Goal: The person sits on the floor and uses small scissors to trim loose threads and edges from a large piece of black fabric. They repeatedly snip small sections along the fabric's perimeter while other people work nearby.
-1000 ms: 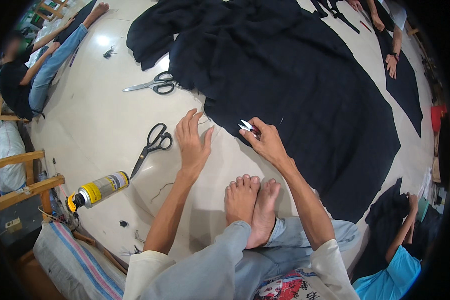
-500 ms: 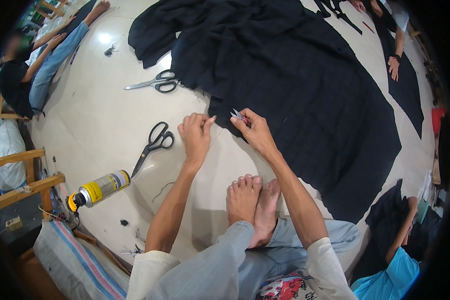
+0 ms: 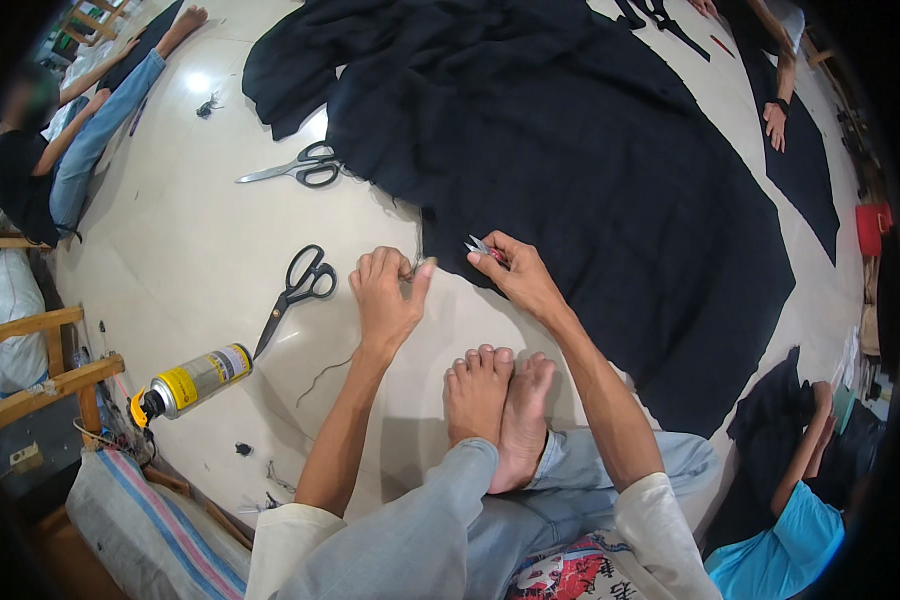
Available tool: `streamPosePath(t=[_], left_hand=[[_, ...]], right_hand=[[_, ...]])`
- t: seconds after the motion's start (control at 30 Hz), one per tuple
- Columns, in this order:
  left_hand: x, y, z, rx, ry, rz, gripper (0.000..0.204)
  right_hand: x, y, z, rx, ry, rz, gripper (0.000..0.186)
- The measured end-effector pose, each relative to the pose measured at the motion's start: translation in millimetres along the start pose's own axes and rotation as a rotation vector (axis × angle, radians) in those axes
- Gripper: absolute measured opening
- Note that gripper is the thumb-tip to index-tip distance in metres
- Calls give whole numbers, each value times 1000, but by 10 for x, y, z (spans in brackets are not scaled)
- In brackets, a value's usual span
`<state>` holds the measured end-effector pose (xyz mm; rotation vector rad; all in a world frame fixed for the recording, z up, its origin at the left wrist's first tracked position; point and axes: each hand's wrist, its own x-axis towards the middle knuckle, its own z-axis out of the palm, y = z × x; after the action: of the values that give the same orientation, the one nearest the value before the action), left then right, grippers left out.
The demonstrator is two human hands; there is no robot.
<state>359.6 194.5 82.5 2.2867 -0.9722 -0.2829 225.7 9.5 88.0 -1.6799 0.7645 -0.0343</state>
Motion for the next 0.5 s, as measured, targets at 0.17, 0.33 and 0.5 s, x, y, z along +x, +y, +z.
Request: streamPosePath(t=[0.17, 0.33, 0.5], left_hand=[[195, 134, 242, 178, 255, 84, 38], [208, 4, 301, 241, 86, 100, 30], [68, -116, 219, 31, 117, 168, 31]], right_hand=[[2, -20, 12, -1, 12, 2, 35], [-12, -28, 12, 12, 22, -13, 35], [-7, -78, 1, -10, 21, -13, 34]])
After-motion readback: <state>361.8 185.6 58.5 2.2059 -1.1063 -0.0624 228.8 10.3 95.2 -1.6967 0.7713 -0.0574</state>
